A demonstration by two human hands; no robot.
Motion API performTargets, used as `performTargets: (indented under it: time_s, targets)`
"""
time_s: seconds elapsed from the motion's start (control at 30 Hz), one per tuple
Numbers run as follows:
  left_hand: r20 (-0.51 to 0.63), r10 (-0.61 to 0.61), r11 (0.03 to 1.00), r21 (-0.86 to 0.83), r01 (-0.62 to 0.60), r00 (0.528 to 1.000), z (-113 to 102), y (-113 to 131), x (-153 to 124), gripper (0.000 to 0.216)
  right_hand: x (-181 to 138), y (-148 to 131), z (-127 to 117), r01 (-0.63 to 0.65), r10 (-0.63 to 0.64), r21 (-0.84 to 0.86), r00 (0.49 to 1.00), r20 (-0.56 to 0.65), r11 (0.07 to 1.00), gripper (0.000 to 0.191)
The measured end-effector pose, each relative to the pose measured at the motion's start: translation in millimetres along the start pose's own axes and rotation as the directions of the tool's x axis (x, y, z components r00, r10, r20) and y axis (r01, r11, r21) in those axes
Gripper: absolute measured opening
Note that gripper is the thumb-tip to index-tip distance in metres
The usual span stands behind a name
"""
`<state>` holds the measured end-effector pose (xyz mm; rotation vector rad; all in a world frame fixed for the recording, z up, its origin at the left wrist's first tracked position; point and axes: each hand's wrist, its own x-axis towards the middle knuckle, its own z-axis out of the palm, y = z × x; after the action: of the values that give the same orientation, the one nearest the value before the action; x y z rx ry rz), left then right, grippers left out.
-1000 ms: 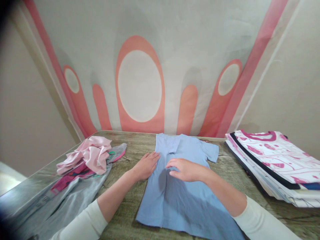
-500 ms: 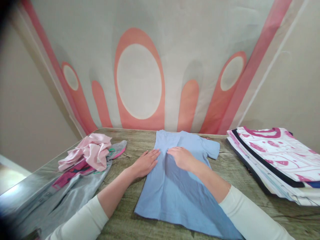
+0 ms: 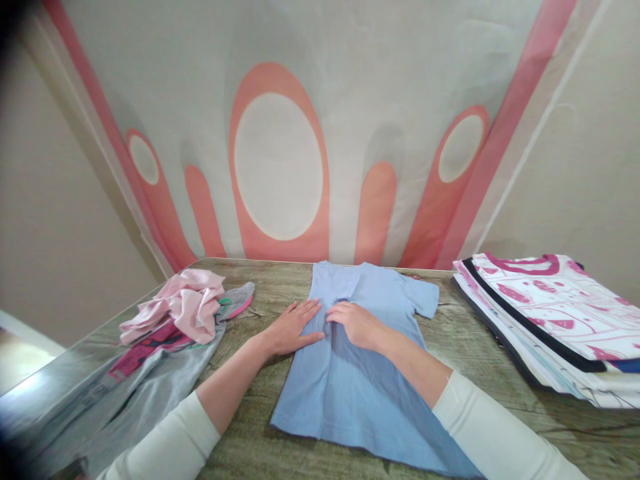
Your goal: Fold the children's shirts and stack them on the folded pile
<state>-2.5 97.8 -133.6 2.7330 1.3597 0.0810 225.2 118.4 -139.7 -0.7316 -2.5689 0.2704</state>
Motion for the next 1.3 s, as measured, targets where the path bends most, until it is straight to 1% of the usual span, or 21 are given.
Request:
performTargets:
  time_s: [0.07,0.17,0.27,0.33,0.4,0.53,0.6,0.7,0.77,0.83,0.93,1.03,1.17,1.27,1.3]
  targets:
    - [-0.001,0.005,1.000,0.003,-0.005,1.000,-1.1,-0.5,-0.1,0.074,0.3,1.2,0.2,-0.024,0.024,0.004,1.000,0.013,1.000,0.043]
    - [-0.008,-0.002,1.000,0.022,0.002,1.000,-3.3,2.8,-0.5,0.070,-0.9,6.7,0.7,-0.063,0.063,-0.058,0.998,-0.016,0.996,0.048]
    - [-0.025,0.009,0.999,0.052,-0.008,1.000,-4.2,15.3,-3.0,0.058,-4.3,15.2,4.6,-0.111,0.110,-0.131,0.994,-0.010,0.985,0.055]
    - [-0.024,0.037,0.997,0.063,-0.035,0.999,-2.8,27.5,-6.2,0.053,-6.3,19.6,7.7,-0.142,0.145,-0.150,0.989,0.014,0.979,0.053]
    - [-0.012,0.041,0.997,0.061,-0.040,0.999,0.0,39.0,-9.8,0.055,-7.4,21.3,9.5,-0.171,0.175,-0.155,0.984,0.013,0.973,0.051]
    - [-0.008,-0.029,0.998,0.051,0.030,1.000,6.3,50.4,-15.3,0.063,-6.9,18.9,9.3,-0.214,0.209,-0.182,0.977,-0.043,0.960,0.046]
    - [-0.014,-0.041,0.998,0.047,0.042,0.999,7.9,50.8,-16.4,0.064,-6.6,18.1,10.0,-0.223,0.222,-0.197,0.975,-0.028,0.955,0.042]
    - [-0.023,-0.041,0.998,0.043,0.042,0.999,8.2,51.3,-18.3,0.063,-7.0,19.8,13.1,-0.252,0.261,-0.198,0.965,0.021,0.947,0.044]
    - [-0.031,-0.052,0.998,0.043,0.053,0.998,7.7,54.6,-21.9,0.061,-7.6,21.3,15.1,-0.267,0.278,-0.193,0.960,0.030,0.944,0.045]
    - [-0.036,-0.069,0.997,0.043,0.070,0.997,6.5,61.0,-29.1,0.059,-8.0,22.0,16.2,-0.274,0.284,-0.188,0.958,0.027,0.943,0.046]
    - [-0.017,-0.079,0.996,0.042,0.079,0.997,2.1,74.8,-47.2,0.057,-8.3,22.0,16.5,-0.279,0.287,-0.171,0.957,0.026,0.945,0.046]
    - [0.054,-0.048,0.999,0.013,0.047,0.997,-6.3,89.0,-71.4,0.056,-8.4,22.8,16.8,-0.276,0.281,-0.149,0.959,0.019,0.950,0.047]
    - [0.163,0.009,0.997,-0.076,0.003,0.987,-19.8,101.5,-101.7,0.057,-8.3,24.8,17.2,-0.268,0.272,-0.136,0.962,0.010,0.954,0.047]
    - [0.205,0.048,0.991,-0.134,-0.021,0.978,-27.6,105.3,-115.1,0.062,-8.1,23.4,18.1,-0.281,0.285,-0.153,0.959,0.002,0.947,0.048]
    - [0.213,0.057,0.989,-0.147,-0.026,0.975,-29.6,105.8,-117.3,0.064,-8.2,22.3,19.0,-0.304,0.307,-0.169,0.952,-0.011,0.938,0.050]
